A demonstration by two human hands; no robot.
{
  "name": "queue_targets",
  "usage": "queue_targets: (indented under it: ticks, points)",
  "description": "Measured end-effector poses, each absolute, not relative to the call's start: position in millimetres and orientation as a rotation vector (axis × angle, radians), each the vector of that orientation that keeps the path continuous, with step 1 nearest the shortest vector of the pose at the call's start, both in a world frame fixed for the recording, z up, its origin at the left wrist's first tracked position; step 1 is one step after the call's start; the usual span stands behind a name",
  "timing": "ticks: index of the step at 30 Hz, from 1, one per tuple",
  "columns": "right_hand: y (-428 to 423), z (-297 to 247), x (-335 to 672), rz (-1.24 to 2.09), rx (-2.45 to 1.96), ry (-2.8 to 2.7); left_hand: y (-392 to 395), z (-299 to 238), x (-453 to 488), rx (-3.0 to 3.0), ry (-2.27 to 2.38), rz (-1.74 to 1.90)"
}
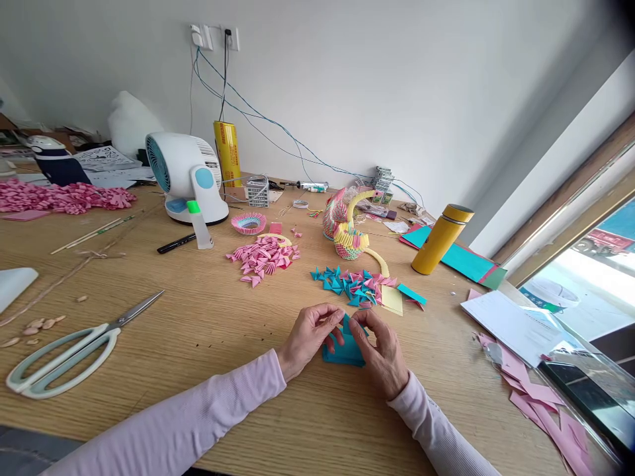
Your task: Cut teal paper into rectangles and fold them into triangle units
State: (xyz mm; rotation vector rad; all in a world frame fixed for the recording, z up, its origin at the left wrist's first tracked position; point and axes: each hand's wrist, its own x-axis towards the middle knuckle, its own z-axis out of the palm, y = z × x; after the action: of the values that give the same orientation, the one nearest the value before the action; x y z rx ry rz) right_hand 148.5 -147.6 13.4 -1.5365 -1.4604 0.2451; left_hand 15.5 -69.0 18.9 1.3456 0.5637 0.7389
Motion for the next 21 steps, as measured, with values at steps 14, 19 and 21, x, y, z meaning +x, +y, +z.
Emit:
queue_targets:
  ticks: [14,19,21]
  points:
    - [-147.5,10.9,154.4,0.429,-1.463,-1.458,-66.8,20.1,12.2,1.431,0.495,0.652]
    - [-148.8,12.9,155.7,0.412,-1.473,-1.492,-65.8,21.0,10.1,1.507,0.498,0.612]
    - [-149.2,13.9,155.7,0.385,-1.476,-1.508,-65.4,20.7,9.9,1.494,0.507,0.593]
